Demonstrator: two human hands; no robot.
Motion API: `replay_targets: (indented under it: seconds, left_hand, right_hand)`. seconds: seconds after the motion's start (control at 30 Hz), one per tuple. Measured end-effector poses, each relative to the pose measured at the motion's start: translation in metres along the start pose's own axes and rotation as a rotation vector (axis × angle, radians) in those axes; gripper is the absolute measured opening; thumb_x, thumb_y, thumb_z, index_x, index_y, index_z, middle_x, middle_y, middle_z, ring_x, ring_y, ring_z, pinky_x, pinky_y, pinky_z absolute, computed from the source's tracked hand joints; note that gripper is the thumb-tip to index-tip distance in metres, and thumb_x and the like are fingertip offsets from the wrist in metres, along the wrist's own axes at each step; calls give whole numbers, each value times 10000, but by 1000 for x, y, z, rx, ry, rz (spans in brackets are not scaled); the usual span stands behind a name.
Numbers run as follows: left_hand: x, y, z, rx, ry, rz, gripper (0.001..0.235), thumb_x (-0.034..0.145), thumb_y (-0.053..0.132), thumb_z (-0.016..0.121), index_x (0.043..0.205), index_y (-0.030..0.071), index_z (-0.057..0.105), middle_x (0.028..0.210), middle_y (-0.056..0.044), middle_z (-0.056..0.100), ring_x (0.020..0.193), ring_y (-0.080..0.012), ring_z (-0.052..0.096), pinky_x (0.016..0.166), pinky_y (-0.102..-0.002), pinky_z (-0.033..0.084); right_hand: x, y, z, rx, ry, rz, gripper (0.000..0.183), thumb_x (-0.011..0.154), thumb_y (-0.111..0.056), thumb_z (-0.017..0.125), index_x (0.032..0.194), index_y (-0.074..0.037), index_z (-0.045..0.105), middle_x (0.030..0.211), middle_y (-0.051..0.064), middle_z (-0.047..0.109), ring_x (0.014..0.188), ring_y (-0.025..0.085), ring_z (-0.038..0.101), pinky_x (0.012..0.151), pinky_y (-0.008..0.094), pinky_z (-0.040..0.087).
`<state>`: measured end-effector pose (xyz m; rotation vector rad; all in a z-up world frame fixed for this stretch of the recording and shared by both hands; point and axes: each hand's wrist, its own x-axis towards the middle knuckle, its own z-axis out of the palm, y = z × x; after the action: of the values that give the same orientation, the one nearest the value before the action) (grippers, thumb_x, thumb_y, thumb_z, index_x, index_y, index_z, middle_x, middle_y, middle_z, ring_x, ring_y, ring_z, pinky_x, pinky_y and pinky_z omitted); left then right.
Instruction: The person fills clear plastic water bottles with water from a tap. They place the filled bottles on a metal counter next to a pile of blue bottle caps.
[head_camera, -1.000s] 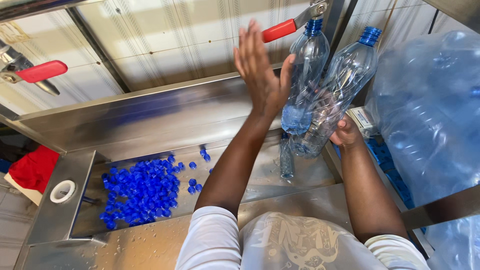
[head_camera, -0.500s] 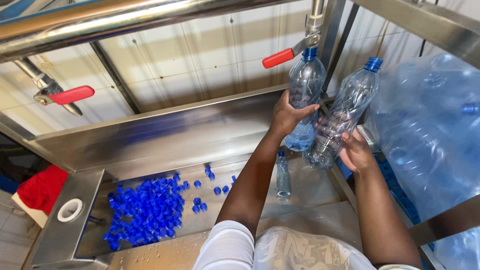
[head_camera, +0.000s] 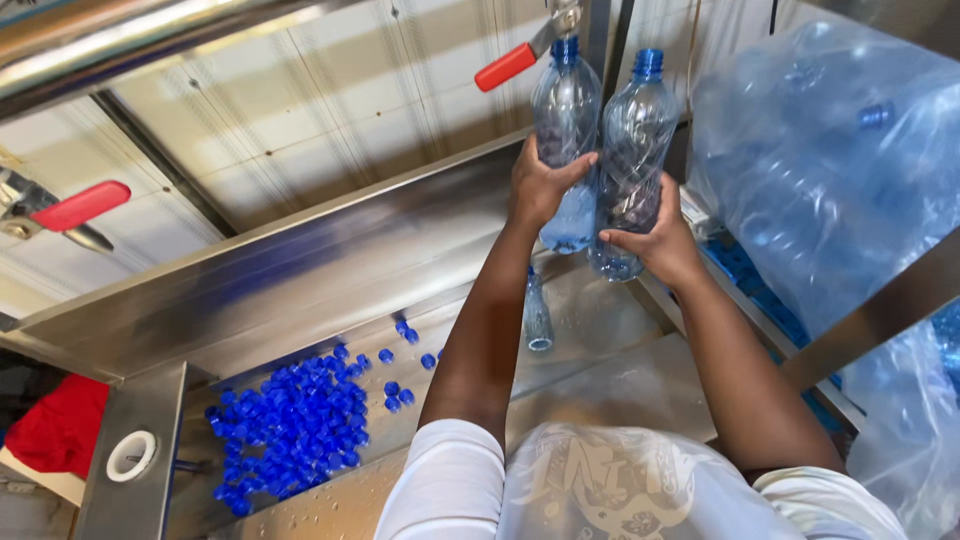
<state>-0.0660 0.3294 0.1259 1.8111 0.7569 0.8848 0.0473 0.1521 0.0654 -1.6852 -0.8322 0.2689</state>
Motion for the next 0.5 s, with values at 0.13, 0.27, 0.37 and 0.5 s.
replay_targets:
  seconds: [0.13,0.27,0.37,0.5]
  left_hand:
    - [-3,7,2,12,6,4,891,707,672,926,1388,174,639,1460,-189,727,1427,-380,659,1238,-515,540]
    - [6,11,-1,-17,-23,7,968,700,689,925,1442,147,621,1501,-214,697,1458,-391,630,1249,-528,523]
    - [3,4,-3,-29,-45,6,986,696,703,930,1441,141,611,1500,-223,690,1457,-407,622,1249,-544,516]
    - [2,7,-3,-18,-36,23,884,725,697,926,1375,178,629,1472,-192,707,1439,-382,638,1230,-527,536]
  right_hand:
    - [-14,-1,2,-34,-6,23,1130,748,-416,1038,1652,-304,369,1535,263,628,1440,502,577,1201,635,463]
    - [-12,-2,10,-104,14,68,1175,782,-487,1003,1686,-278,282,1560,331,584,1443,565,549,1227,701,416]
    - [-23,1,11,-93,3,105,1166,791,-479,993,1679,-256,271,1578,342,561,1466,555,532,1231,684,426]
    - [-26,2,11,-38,-28,118,1143,815,-445,989,1679,-219,276,1558,359,563,1467,562,533,1179,693,462]
